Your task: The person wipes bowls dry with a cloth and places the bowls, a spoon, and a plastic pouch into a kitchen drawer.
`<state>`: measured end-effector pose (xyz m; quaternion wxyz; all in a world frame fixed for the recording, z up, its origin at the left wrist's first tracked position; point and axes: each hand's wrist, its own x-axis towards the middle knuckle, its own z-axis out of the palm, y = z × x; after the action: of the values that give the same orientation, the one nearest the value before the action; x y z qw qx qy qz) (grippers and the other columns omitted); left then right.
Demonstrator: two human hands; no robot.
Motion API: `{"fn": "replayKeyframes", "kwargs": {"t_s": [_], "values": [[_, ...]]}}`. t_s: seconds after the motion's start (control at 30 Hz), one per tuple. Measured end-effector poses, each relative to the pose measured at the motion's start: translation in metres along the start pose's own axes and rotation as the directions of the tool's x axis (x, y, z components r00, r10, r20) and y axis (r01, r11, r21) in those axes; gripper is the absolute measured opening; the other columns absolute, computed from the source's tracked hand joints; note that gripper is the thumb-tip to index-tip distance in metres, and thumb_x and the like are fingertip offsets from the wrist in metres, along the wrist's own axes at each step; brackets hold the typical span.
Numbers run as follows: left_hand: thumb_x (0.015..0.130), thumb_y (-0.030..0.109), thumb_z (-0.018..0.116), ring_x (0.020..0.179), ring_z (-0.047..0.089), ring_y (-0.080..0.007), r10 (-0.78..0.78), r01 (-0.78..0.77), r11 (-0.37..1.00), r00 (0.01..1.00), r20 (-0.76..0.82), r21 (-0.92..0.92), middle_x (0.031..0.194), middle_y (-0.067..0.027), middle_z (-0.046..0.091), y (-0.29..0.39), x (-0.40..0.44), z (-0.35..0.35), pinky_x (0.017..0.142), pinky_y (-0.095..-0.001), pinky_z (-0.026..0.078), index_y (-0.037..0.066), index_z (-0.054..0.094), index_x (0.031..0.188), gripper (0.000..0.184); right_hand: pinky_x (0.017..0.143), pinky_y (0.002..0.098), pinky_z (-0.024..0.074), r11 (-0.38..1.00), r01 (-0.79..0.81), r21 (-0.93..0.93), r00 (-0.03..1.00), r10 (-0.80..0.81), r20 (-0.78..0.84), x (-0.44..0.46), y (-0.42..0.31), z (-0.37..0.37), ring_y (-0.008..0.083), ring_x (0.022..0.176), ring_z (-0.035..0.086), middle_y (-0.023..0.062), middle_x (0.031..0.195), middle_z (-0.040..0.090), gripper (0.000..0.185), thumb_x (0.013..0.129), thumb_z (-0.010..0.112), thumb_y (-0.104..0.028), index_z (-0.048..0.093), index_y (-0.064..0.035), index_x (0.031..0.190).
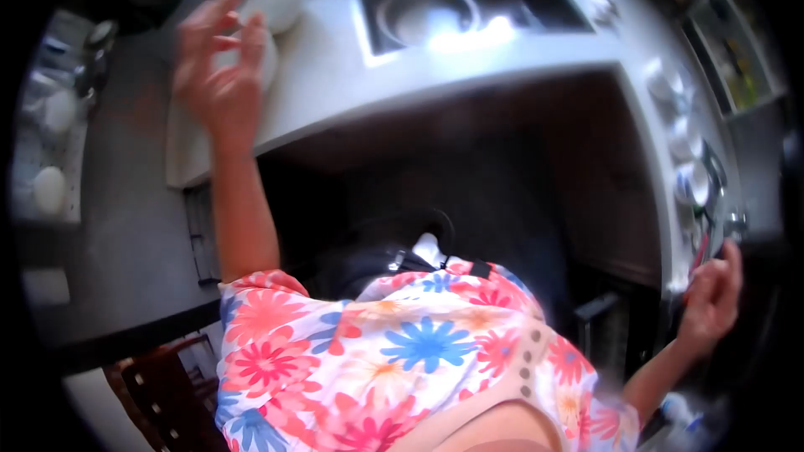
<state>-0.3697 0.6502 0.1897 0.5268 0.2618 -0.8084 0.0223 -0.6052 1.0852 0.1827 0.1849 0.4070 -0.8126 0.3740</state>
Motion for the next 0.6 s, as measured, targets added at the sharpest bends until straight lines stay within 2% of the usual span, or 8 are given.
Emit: {"fn": "replayKeyframes", "kwargs": {"t_s": [0.03,0.1,0.2,0.33,0.4,0.47,0.5,0.6], "values": [[0.075,0.011,0.065,0.095,0.055,-0.0191,-0.208,0.207,0.978,0.977,0.039,0.012,0.104,-0.0049,0.058,-0.041,-0.012,0.023,0.08,-0.0332,0.045,0.015,0.064,0.098,0.024,0.052,0.0163,0.0344,0.984,-0.175,0.027,0.982,0.172,0.084,-0.004,0.017,0.013,0.0055,0.058,0.042,-0.0002,0.07,0.049,0.027,0.086,0.053,-0.003,0.055,-0.001,0.113],[0.068,0.019,0.068,0.098,0.052,-0.0264,-0.199,0.11,0.857,0.972,0.126,0.503,0.106,-0.0101,0.057,-0.143,-0.058,0.053,0.085,-0.0379,0.042,0.011,0.062,0.1,0.033,0.053,0.0169,0.0359,0.974,-0.227,-0.012,0.96,0.225,0.163,-0.006,0.032,0.037,0.0056,0.058,0.044,-0.0005,0.069,0.05,0.025,0.085,0.054,-0.004,0.058,-0.0041,0.11],[0.067,0.026,0.067,0.103,0.049,-0.0284,-0.4,0.115,0.762,0.858,0.324,0.637,0.108,-0.0113,0.056,-0.23,-0.104,0.043,0.083,-0.0408,0.044,0.012,0.063,0.098,0.034,0.05,0.0171,0.0354,0.953,-0.301,-0.042,0.913,0.3,0.277,-0.01,0.022,0.068,0.005,0.056,0.044,-0.0008,0.066,0.051,0.021,0.085,0.054,-0.004,0.06,-0.0031,0.106],[0.065,0.029,0.066,0.087,0.056,-0.0306,-0.575,0.177,0.762,0.627,0.525,0.623,0.091,-0.0146,0.06,-0.278,-0.113,0.036,0.074,-0.04,0.045,0.009,0.064,0.089,0.031,0.048,0.0178,0.0351,0.943,-0.332,-0.016,0.885,0.317,0.34,0.002,0.008,0.1,0.0049,0.054,0.044,0.0001,0.066,0.052,0.018,0.085,0.053,-0.003,0.061,-0.0025,0.101],[0.066,0.027,0.063,0.067,0.057,-0.0338,-0.378,-0.013,0.873,0.613,0.693,0.488,0.072,-0.0179,0.059,-0.291,-0.114,0.061,0.062,-0.0403,0.045,0.004,0.063,0.079,0.026,0.047,0.018,0.0361,0.915,-0.396,-0.074,0.857,0.397,0.329,0.003,0.018,0.093,0.0051,0.054,0.045,0.0019,0.069,0.056,0.017,0.084,0.052,-0.001,0.062,-0.0021,0.098],[0.071,0.022,0.057,0.061,0.056,-0.0339,-0.348,-0.019,0.916,0.461,0.816,0.401,0.071,-0.0206,0.059,-0.306,-0.111,0.094,0.055,-0.0411,0.041,0.003,0.062,0.076,0.021,0.05,0.0197,0.0409,0.944,-0.317,-0.089,0.903,0.33,0.275,0.007,0.012,0.09,0.0067,0.058,0.052,0.0042,0.072,0.06,0.017,0.083,0.054,-0.001,0.062,-0.0021,0.097],[0.072,0.028,0.057,0.073,0.057,-0.0367,-0.336,-0.016,0.921,0.474,0.814,0.389,0.08,-0.0202,0.06,-0.321,-0.119,0.096,0.063,-0.0443,0.043,0.005,0.063,0.081,0.026,0.051,0.0216,0.0429,0.922,-0.373,-0.105,0.874,0.386,0.293,0.015,0.011,0.091,0.009,0.057,0.055,0.0062,0.071,0.06,0.016,0.082,0.055,-0.002,0.062,-0.0022,0.096],[0.076,0.024,0.059,0.072,0.056,-0.0372,-0.257,0.076,0.961,0.593,0.763,0.265,0.076,-0.0197,0.06,-0.302,-0.114,0.061,0.061,-0.043,0.042,0.001,0.062,0.085,0.025,0.051,0.0241,0.0435,0.939,-0.34,-0.047,0.897,0.339,0.282,0.018,0.031,0.105,0.0121,0.055,0.056,0.0085,0.067,0.059,0.014,0.079,0.056,-0.003,0.061,-0.0013,0.092]]}}
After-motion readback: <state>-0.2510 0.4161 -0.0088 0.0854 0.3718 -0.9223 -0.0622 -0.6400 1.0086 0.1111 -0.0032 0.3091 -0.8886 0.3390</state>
